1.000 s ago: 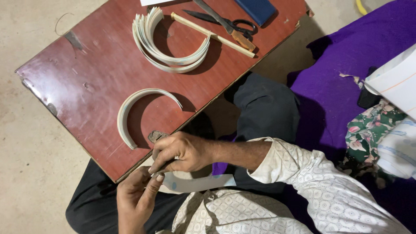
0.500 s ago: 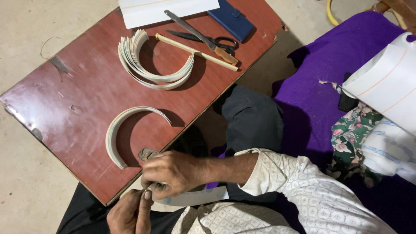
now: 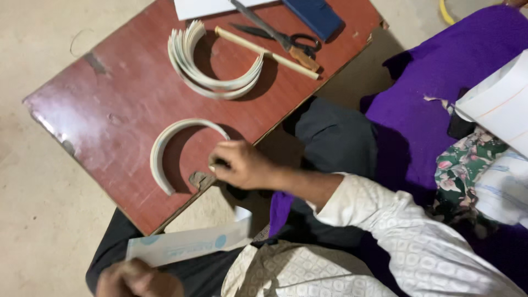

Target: The person sits on the floor and applies double-sided adhesive tape to curved white strip pieces, peeling the backing and pressing the tape along each curved strip one at a time, stacking finished strips on the table. At the end the person picks up a large roll of printed tape and positions it on the table.

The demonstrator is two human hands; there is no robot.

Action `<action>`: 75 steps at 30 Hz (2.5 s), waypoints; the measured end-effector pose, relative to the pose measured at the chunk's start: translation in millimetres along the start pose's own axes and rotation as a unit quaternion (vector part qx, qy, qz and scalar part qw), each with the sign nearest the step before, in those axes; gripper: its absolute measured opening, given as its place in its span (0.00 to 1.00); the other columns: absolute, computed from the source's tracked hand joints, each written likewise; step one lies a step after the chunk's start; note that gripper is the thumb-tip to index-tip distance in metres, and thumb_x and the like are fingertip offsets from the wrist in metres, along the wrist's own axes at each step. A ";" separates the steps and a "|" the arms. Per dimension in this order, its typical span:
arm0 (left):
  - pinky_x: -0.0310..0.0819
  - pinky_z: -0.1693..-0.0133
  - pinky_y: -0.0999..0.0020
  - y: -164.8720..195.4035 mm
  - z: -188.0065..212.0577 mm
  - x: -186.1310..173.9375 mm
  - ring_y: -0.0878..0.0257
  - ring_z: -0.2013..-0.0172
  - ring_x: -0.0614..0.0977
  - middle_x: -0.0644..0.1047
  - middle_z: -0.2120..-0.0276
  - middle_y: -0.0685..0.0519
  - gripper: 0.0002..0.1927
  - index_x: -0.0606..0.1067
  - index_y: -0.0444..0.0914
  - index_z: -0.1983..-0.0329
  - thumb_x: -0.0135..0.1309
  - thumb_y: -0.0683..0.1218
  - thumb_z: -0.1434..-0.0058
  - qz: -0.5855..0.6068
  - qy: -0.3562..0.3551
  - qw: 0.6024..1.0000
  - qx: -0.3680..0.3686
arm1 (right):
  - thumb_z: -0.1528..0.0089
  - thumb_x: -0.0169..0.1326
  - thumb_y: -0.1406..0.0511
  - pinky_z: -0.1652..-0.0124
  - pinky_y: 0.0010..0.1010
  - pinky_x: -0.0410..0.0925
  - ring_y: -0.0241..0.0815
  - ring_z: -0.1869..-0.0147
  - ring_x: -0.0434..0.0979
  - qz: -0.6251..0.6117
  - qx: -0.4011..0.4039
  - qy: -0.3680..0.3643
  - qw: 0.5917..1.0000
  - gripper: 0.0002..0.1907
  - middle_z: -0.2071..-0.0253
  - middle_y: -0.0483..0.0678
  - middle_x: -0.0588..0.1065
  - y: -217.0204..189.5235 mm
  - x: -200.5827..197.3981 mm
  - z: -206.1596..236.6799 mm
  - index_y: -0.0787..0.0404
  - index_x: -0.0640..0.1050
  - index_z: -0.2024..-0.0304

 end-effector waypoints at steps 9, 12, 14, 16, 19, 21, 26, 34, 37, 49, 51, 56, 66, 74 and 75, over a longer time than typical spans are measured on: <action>0.75 0.72 0.65 -75.9 -11.2 -12.7 0.62 0.75 0.77 0.76 0.71 0.49 0.11 0.74 0.31 0.59 0.51 0.45 0.26 0.399 0.100 0.898 -0.157 | 0.41 0.64 0.66 0.50 0.34 0.72 0.41 0.51 0.80 -0.188 -0.092 -0.261 0.942 0.17 0.57 0.53 0.80 -21.1 37.9 3.2 0.66 0.78 0.51; 0.76 0.71 0.66 -89.7 -19.6 -30.9 0.63 0.75 0.78 0.77 0.71 0.48 0.12 0.74 0.31 0.59 0.52 0.46 0.24 0.422 0.125 0.885 -0.151 | 0.42 0.65 0.65 0.58 0.34 0.72 0.40 0.61 0.80 -0.137 -0.014 -0.321 0.937 0.12 0.65 0.51 0.80 -3.2 40.0 3.0 0.65 0.81 0.59; 0.76 0.71 0.66 -97.8 -27.6 -45.7 0.62 0.76 0.78 0.77 0.73 0.48 0.11 0.74 0.31 0.58 0.51 0.46 0.25 0.450 0.143 0.866 -0.167 | 0.42 0.64 0.66 0.59 0.33 0.72 0.39 0.63 0.81 -0.138 0.017 -0.329 0.934 0.10 0.68 0.49 0.81 5.0 33.3 1.7 0.65 0.82 0.61; 0.76 0.71 0.67 -98.9 -37.6 -59.7 0.62 0.76 0.78 0.77 0.72 0.48 0.11 0.73 0.32 0.58 0.51 0.45 0.24 0.446 0.157 0.868 -0.151 | 0.42 0.64 0.65 0.59 0.31 0.73 0.36 0.61 0.82 -0.141 -0.010 -0.298 0.944 0.11 0.66 0.47 0.82 4.8 20.4 -4.8 0.65 0.82 0.59; 0.77 0.70 0.67 -94.7 -64.6 -61.4 0.62 0.74 0.79 0.77 0.70 0.49 0.11 0.74 0.31 0.57 0.50 0.46 0.23 0.428 0.130 0.886 -0.122 | 0.41 0.64 0.66 0.62 0.28 0.71 0.33 0.61 0.78 -0.133 0.066 -0.214 0.966 0.12 0.65 0.45 0.81 22.6 -10.0 -15.6 0.65 0.82 0.56; 0.78 0.67 0.66 -89.9 -95.9 -52.7 0.63 0.71 0.77 0.76 0.68 0.49 0.13 0.74 0.30 0.54 0.50 0.46 0.21 0.428 0.090 0.894 -0.099 | 0.39 0.63 0.66 0.62 0.26 0.69 0.31 0.60 0.76 -0.128 0.097 -0.146 0.976 0.12 0.64 0.43 0.80 36.1 -28.7 -26.3 0.66 0.82 0.54; 0.83 0.60 0.68 -92.8 -169.9 -4.9 0.63 0.62 0.81 0.76 0.56 0.48 0.31 0.61 0.32 0.30 0.56 0.51 0.29 0.337 0.011 0.934 -0.120 | 0.35 0.63 0.66 0.55 0.28 0.72 0.35 0.55 0.78 -0.066 0.039 0.013 0.997 0.12 0.58 0.46 0.81 54.7 -48.7 -64.1 0.65 0.81 0.51; 0.78 0.57 0.67 -171.9 -70.5 24.2 0.62 0.57 0.79 0.77 0.53 0.47 0.33 0.64 0.30 0.30 0.60 0.49 0.33 0.240 -0.023 0.943 -0.228 | 0.40 0.67 0.64 0.59 0.49 0.71 0.59 0.58 0.81 0.285 0.108 0.151 0.940 0.11 0.61 0.57 0.80 65.5 -54.2 -58.3 0.63 0.82 0.60; 0.78 0.56 0.68 -192.6 -33.5 16.8 0.63 0.57 0.79 0.77 0.55 0.48 0.27 0.71 0.30 0.37 0.61 0.48 0.35 0.215 -0.008 0.938 -0.270 | 0.42 0.68 0.63 0.59 0.49 0.71 0.59 0.57 0.80 0.294 0.122 0.154 0.935 0.11 0.61 0.56 0.79 68.1 -54.6 -55.3 0.62 0.81 0.64; 0.79 0.63 0.72 -178.9 -6.4 19.0 0.68 0.66 0.82 0.81 0.64 0.52 0.14 0.79 0.31 0.53 0.62 0.45 0.37 0.123 0.008 0.956 -0.266 | 0.39 0.70 0.60 0.58 0.46 0.68 0.53 0.57 0.76 0.324 -0.022 0.130 0.937 0.15 0.62 0.51 0.73 68.3 -35.2 -49.7 0.60 0.78 0.61; 0.79 0.63 0.73 -176.5 -8.3 25.0 0.69 0.67 0.82 0.82 0.66 0.52 0.12 0.79 0.31 0.55 0.62 0.45 0.36 0.130 0.004 0.955 -0.266 | 0.37 0.71 0.59 0.59 0.45 0.68 0.52 0.59 0.76 0.259 -0.012 0.087 0.962 0.16 0.64 0.51 0.73 72.5 -20.8 -50.7 0.60 0.77 0.60; 0.77 0.63 0.74 -174.0 -6.4 40.9 0.70 0.67 0.81 0.83 0.67 0.54 0.10 0.80 0.32 0.58 0.62 0.44 0.35 0.117 -0.021 0.961 -0.249 | 0.48 0.72 0.58 0.64 0.49 0.68 0.57 0.61 0.76 0.266 -0.069 0.092 0.957 0.21 0.66 0.53 0.73 60.0 13.5 -46.4 0.61 0.75 0.65; 0.80 0.57 0.61 -151.1 -2.3 57.7 0.55 0.62 0.86 0.83 0.63 0.44 0.17 0.81 0.33 0.57 0.65 0.49 0.42 0.020 -0.069 0.982 -0.176 | 0.34 0.66 0.60 0.62 0.48 0.68 0.58 0.61 0.76 0.308 -0.055 0.117 0.943 0.13 0.64 0.53 0.76 46.4 30.6 -57.5 0.58 0.76 0.65; 0.80 0.56 0.63 -118.8 -12.8 34.0 0.58 0.61 0.86 0.84 0.62 0.45 0.18 0.81 0.36 0.53 0.62 0.53 0.39 0.051 -0.069 0.981 -0.171 | 0.37 0.63 0.60 0.59 0.38 0.68 0.46 0.61 0.76 0.443 -0.058 0.073 0.892 0.09 0.63 0.47 0.76 32.6 38.1 -58.9 0.56 0.78 0.63; 0.80 0.56 0.63 -116.6 -13.7 33.5 0.58 0.60 0.86 0.84 0.62 0.46 0.18 0.81 0.36 0.53 0.62 0.53 0.38 0.062 -0.070 0.982 -0.165 | 0.38 0.64 0.60 0.58 0.38 0.68 0.46 0.59 0.76 0.446 -0.075 0.080 0.889 0.09 0.61 0.47 0.75 27.8 40.4 -59.9 0.56 0.79 0.61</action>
Point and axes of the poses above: each hand's wrist, its own z-axis away from the middle knuckle, its own x-axis out of the palm, y = z × x, the point moved 7 cm from there along -z, towards the middle knuckle
